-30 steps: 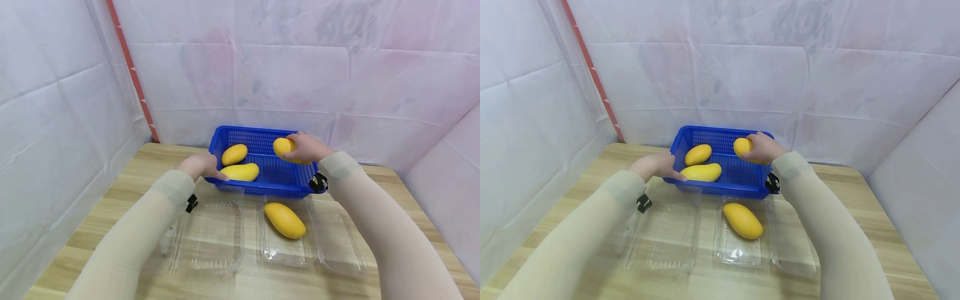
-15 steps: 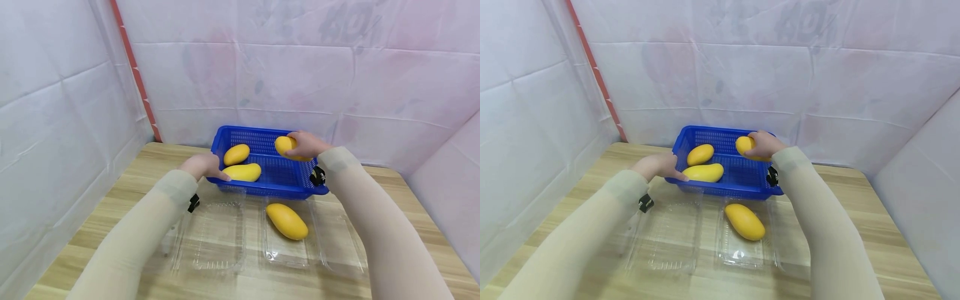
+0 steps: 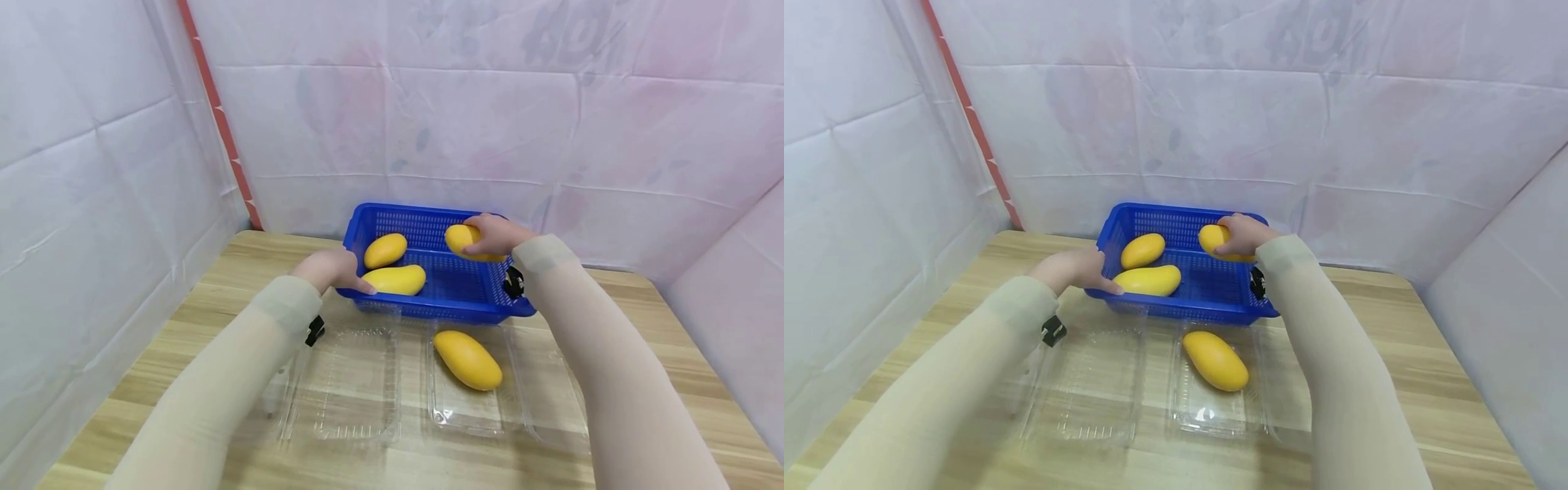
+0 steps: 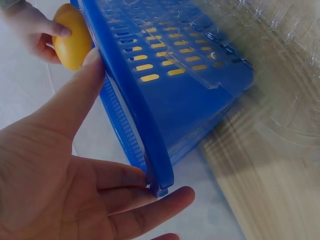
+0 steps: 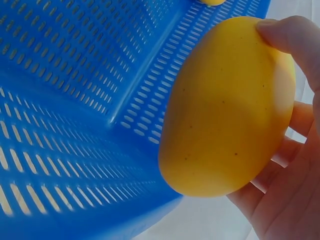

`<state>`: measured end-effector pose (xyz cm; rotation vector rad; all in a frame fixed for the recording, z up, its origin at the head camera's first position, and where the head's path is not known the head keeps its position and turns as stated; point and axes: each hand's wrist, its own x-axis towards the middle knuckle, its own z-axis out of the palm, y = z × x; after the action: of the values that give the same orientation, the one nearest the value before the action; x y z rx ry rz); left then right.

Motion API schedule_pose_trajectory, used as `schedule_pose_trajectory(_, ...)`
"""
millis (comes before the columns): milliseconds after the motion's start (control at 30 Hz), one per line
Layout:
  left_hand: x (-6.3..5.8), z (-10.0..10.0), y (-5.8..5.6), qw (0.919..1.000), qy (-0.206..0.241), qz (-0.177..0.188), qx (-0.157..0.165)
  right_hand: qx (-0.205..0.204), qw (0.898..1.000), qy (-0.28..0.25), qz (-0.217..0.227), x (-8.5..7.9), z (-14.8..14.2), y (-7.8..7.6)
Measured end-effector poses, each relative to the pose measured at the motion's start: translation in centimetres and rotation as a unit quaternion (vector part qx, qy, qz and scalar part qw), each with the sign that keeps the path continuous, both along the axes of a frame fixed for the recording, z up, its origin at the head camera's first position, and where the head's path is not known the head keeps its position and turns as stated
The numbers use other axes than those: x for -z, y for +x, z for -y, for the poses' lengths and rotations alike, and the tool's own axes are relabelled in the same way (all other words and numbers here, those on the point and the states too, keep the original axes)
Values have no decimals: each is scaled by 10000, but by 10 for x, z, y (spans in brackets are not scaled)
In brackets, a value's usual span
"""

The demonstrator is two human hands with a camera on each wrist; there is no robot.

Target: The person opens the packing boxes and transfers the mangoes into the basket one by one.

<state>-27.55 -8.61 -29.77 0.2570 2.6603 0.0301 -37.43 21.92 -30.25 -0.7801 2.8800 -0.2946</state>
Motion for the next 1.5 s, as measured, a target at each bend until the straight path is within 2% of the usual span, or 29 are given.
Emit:
schedule_pose_trajectory(533, 0, -2, -1, 10000, -75, 54, 14, 37, 9989, 342, 306, 18, 14, -14)
schedule_pose_trajectory(800, 1, -8, 0, 9999, -95, 41, 120, 411, 9953, 594, 652, 27, 16, -17)
schedule_pose_trajectory(1033, 1, -12, 0, 10000, -42, 11, 14, 232, 9946, 705, 726, 35, 15, -22)
schedule_pose_trajectory(1200, 4, -14, -4, 9999, -113, 5, 37, 334, 9943, 555, 844, 39, 17, -29)
schedule_pose_trajectory(1500, 3, -11, -4, 9998, -187, 44, 24, 183, 9874, 1153, 1066, 53, 35, -37)
